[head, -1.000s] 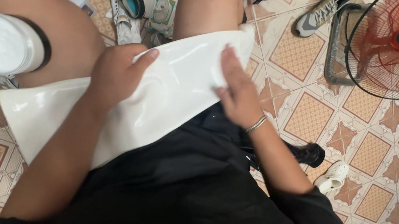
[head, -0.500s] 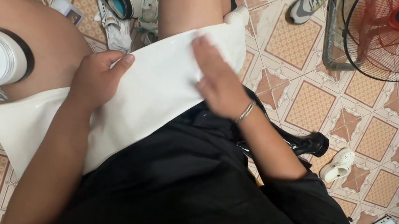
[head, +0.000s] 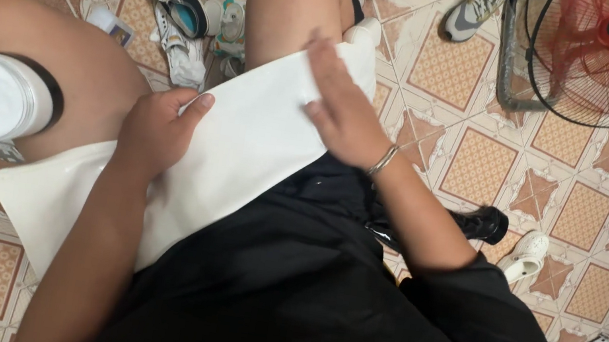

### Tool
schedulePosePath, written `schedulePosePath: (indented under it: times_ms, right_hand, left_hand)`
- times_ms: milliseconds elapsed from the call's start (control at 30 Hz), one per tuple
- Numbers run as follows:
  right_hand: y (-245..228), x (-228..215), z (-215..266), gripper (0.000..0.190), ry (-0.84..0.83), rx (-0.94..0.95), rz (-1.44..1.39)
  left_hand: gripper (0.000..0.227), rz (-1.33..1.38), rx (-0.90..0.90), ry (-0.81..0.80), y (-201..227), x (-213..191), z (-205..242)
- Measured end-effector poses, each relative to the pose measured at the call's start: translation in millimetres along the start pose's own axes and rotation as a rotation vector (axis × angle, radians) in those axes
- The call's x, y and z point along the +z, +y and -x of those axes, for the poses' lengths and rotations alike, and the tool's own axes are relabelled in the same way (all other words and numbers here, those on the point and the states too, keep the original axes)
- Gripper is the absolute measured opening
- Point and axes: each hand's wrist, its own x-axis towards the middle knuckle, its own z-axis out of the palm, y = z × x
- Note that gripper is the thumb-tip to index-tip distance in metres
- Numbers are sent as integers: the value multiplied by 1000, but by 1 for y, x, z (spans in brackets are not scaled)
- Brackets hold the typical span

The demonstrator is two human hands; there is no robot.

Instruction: Polishing a white high-heeled boot with cleaning cream.

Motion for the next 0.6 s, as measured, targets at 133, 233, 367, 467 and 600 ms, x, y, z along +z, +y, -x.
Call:
schedulePosePath:
  times_ms: [133,233,367,467,600]
  right_hand:
    - [-37,-6,5,61,-272,-212,150]
    - [-7,-9,31,49,-347,-275,78]
    - [23,-21,37,50,-241,-161,244]
    - [6,-18,3,54,-28,-30,110]
    - [-20,-6,-19,55,-28,-169,137]
  left_hand:
    - [40,33,14,0,0,-2,5]
    - [39,54,-14,-22,5,-4,3]
    - [43,54,8,2,3,0,6]
    - [43,39,27,15,3,2,6]
    - [41,7,23,31,-1,1,3]
